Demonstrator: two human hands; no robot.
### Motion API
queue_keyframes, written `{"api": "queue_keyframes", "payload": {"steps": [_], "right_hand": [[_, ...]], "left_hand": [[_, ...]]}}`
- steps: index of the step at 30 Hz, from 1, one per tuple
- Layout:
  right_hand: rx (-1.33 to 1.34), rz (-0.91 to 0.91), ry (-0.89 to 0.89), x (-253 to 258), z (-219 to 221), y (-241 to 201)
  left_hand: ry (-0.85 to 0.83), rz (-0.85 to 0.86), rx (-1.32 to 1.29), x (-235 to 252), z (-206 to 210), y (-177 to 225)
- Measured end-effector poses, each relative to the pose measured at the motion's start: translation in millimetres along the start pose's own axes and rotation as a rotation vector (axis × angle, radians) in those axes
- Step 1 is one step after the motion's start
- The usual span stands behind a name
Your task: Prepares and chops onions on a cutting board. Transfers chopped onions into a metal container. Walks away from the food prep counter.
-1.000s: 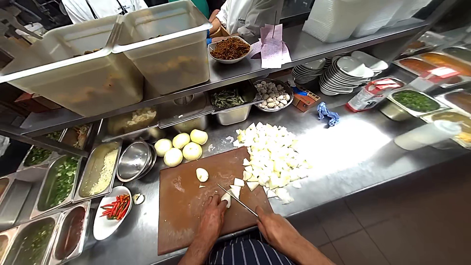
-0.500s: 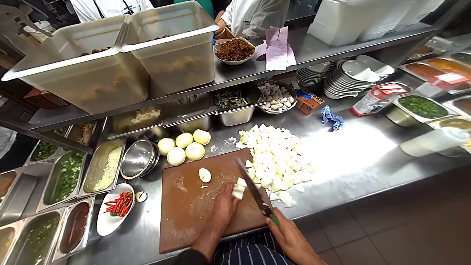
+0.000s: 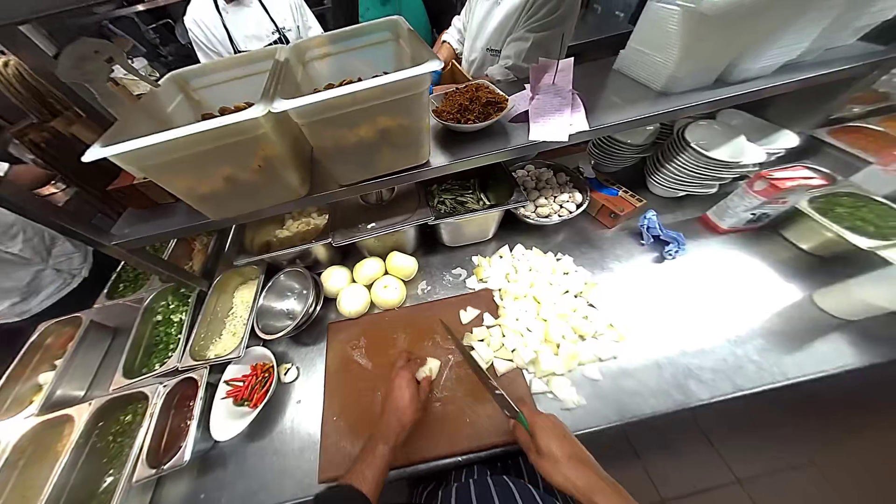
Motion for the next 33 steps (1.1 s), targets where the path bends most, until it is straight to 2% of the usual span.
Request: {"api": "queue_keyframes", "payload": {"steps": [5,10,15,17,21,24,26,29,31,33], "right_hand": [[-0.250,-0.090,-0.091,-4,10,-52],[-0.411,0.040,-0.205,-28,-7,-78],[-0.272,-0.041,-0.132,22,30,-60],[-0.219,-0.096,-0.089,32,31,-57],[-0.271,-0.119,-0.109,6,9,-68],[-0.383,-0.024,-0.240,-20,-5,-87],[-0.397,0.011,-0.265,-15,-3,-89],[-0.329,-0.060,-0.173,20,36,-71],[-0.265,-0.154,-0.101,33,38,-60],[-0.120,-0.193,-0.027,23,30,-39]], "left_hand": [[0.174,-0.063,0.021,-30,23,6],[0.235,-0.062,-0.016,-32,22,2],[0.270,-0.015,-0.039,-34,26,-2],[0.281,0.034,-0.081,-39,28,-7],[0.340,0.138,-0.085,-43,23,-10],[0.362,0.189,-0.027,-43,23,-7],[0.386,0.208,-0.008,-42,23,-5],[0.397,0.196,0.028,-47,27,-7],[0.462,0.236,0.037,-47,21,-6],[0.482,0.315,0.059,-52,13,-11]]}}
Point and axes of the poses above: each hand's wrist, its own x-axis towards the middle knuckle, its own z-axis out of the palm, y = z × x, the point moved 9 cm from there along x, towards the middle knuckle, and after that the axes turned 1 degree about -x, right-handed, at the moved point
